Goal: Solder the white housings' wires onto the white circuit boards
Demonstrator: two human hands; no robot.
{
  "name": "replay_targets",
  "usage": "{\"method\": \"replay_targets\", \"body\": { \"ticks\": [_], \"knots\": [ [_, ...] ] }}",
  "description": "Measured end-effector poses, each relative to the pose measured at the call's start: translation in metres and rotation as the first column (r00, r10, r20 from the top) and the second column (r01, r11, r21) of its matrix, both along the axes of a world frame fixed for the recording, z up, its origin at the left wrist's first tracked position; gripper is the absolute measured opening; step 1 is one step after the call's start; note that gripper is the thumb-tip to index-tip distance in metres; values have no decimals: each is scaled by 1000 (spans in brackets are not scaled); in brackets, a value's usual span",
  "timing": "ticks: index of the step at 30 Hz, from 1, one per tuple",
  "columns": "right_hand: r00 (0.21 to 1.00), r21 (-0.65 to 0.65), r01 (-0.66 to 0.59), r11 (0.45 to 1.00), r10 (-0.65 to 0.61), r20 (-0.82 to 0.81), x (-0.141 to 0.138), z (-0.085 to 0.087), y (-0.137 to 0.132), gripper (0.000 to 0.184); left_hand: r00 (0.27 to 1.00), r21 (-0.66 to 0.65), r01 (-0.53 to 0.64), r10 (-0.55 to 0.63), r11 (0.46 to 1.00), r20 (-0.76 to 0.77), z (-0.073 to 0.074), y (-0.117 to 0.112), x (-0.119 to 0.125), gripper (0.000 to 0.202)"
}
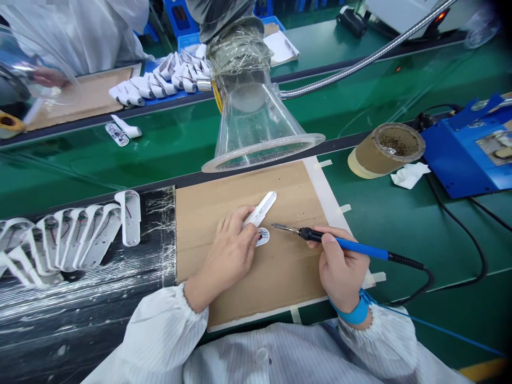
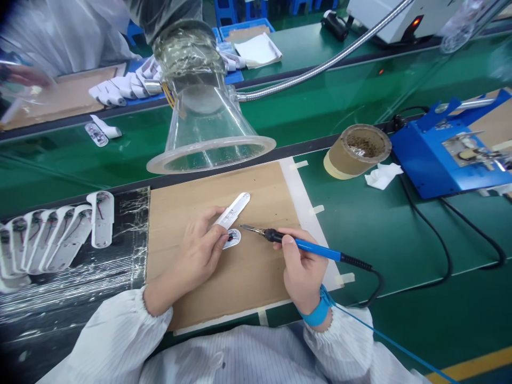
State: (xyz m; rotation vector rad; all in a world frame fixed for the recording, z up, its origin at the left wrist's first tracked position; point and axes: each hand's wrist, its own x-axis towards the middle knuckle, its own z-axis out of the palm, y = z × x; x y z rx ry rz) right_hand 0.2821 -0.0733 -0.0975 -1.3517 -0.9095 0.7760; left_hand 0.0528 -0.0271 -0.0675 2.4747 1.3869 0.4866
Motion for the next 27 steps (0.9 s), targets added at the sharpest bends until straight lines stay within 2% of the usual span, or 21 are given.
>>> {"method": "replay_targets", "body": {
  "ticks": [6, 15, 27],
  "knots": [
    [995, -24, -41, 999, 43, 92, 7, 1, -8, 16, 999, 50, 11, -10, 999, -34, -3, -1, -1, 17],
    [986, -36, -86, 996, 90, 140, 7, 8, -13, 13, 998, 88, 14, -8, 996, -70, -5, 0, 1, 14],
    [986, -39, -101, 994, 105, 132, 4, 6, -12, 12, 995, 111, 7, 4, 994, -101, -5, -1, 1, 13]
  ]
}}
